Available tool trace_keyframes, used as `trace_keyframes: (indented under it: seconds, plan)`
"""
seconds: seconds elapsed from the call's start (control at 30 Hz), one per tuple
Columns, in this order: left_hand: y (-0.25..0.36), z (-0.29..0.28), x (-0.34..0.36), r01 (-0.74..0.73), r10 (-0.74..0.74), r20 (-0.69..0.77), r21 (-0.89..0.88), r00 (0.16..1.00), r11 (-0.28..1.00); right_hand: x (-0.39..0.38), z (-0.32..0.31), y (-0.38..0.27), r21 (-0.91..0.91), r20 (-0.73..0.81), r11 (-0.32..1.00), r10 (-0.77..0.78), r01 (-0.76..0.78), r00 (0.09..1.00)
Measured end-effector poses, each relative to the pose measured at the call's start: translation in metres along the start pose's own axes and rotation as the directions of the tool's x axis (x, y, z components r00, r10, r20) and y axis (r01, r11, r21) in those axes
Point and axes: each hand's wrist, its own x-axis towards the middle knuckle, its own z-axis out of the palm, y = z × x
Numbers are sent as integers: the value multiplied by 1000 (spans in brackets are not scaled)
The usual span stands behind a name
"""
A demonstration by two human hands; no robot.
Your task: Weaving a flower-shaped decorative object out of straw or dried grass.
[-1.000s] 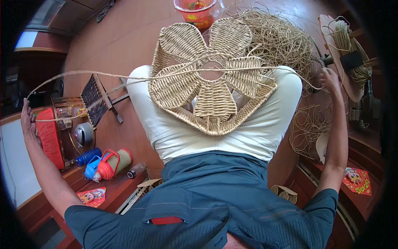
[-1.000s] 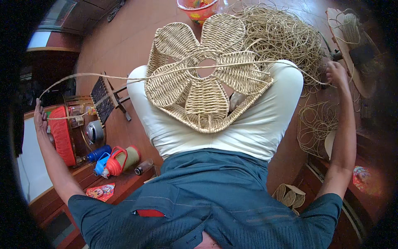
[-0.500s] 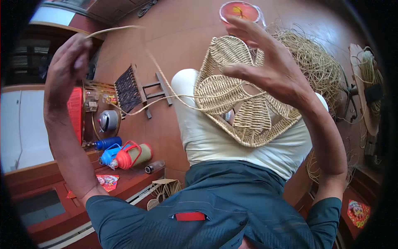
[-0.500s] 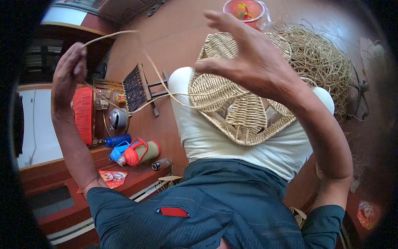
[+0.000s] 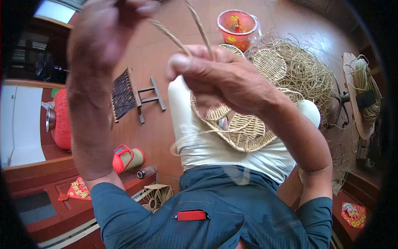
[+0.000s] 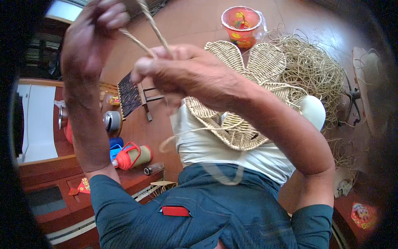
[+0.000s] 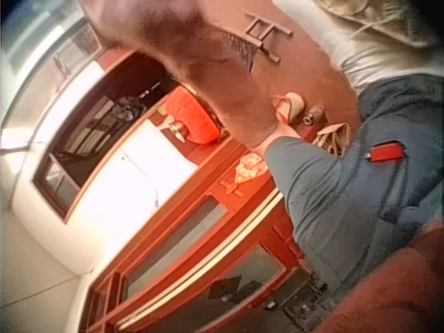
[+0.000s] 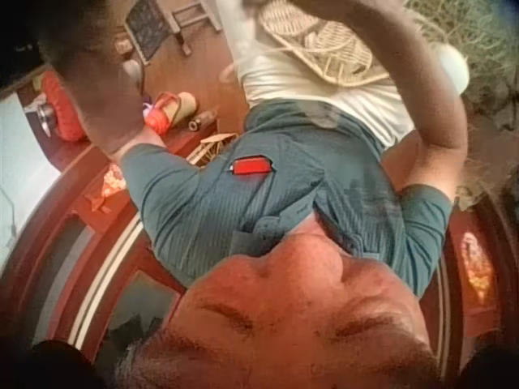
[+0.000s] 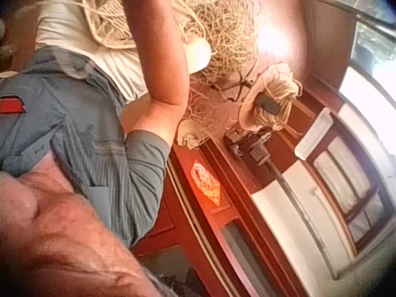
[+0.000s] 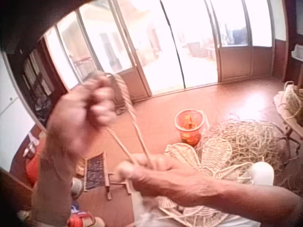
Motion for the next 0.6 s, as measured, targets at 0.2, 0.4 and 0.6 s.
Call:
trace_keyframes:
  seconds: [0.2, 0.4, 0.6]
  plan:
    - [99, -192, -20, 37, -56, -110, -169, 992, 985, -67, -126, -40, -612, -303, 790, -192, -35, 934]
    - [154, -410, -100, -113, 159, -508, 121, 847, 986, -124, -245, -131, -788, -508, 548, -324, -279, 798]
    - [190, -523, -148, -112, 242, -824, 215, 512, 970, -181, -280, -180, -796, -570, 525, -480, -302, 667]
